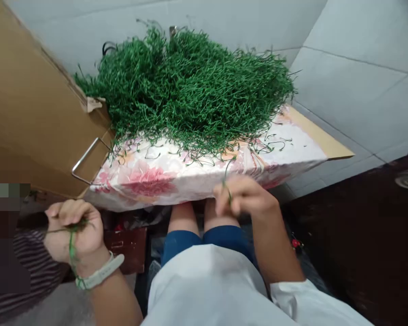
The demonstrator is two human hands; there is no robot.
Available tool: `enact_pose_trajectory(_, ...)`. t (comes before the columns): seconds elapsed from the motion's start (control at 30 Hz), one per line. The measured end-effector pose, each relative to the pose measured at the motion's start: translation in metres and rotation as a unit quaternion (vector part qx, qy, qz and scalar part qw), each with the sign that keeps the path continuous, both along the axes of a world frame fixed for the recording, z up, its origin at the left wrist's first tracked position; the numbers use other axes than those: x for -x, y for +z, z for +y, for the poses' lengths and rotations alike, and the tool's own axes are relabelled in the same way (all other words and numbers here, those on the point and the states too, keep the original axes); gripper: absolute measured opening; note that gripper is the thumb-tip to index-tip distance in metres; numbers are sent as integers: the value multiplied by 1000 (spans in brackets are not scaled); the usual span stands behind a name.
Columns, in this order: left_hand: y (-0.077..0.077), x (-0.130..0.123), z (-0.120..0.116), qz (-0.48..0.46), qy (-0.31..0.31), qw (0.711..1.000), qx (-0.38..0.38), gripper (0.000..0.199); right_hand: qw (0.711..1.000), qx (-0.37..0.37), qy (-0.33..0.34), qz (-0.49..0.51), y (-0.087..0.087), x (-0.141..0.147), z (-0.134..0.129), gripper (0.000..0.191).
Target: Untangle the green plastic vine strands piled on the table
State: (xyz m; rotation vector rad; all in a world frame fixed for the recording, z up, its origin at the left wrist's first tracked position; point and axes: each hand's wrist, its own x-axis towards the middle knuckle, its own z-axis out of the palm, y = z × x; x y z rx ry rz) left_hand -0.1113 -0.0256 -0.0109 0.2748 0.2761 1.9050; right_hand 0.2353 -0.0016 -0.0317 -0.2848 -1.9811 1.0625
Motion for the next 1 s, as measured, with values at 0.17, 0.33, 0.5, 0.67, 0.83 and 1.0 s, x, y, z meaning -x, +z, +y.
enact_pose_trajectory(0.17, -1, -29, -2, 219, -1, 966, 139, 33, 843, 37, -467, -265, -20, -2, 14, 36)
enact_pose_trajectory(0.33, -30, -37, 11, 299, 54, 942, 144, 50, 887, 37, -424, -181, -51, 5, -23, 35)
enact_pose_trajectory(0.5, -46, -71, 22, 353, 25, 923, 151, 50, 836, -4, -524, -161, -91, 29, -12, 45)
enact_pose_trajectory(0.67, -60, -100, 11, 316, -100, 928, 169, 50, 809, 131, -425, -385, -175, 67, -17, 47)
enact_pose_trajectory(0.83, -78, -92, -3, 324, -113, 915, 213, 53, 785, 200, -338, -479, -242, 84, -44, 54)
enact_pose_trajectory(1.0, -74, -91, -2, 362, -107, 909, 177, 50, 811, 171, -259, -496, -246, 69, -46, 44)
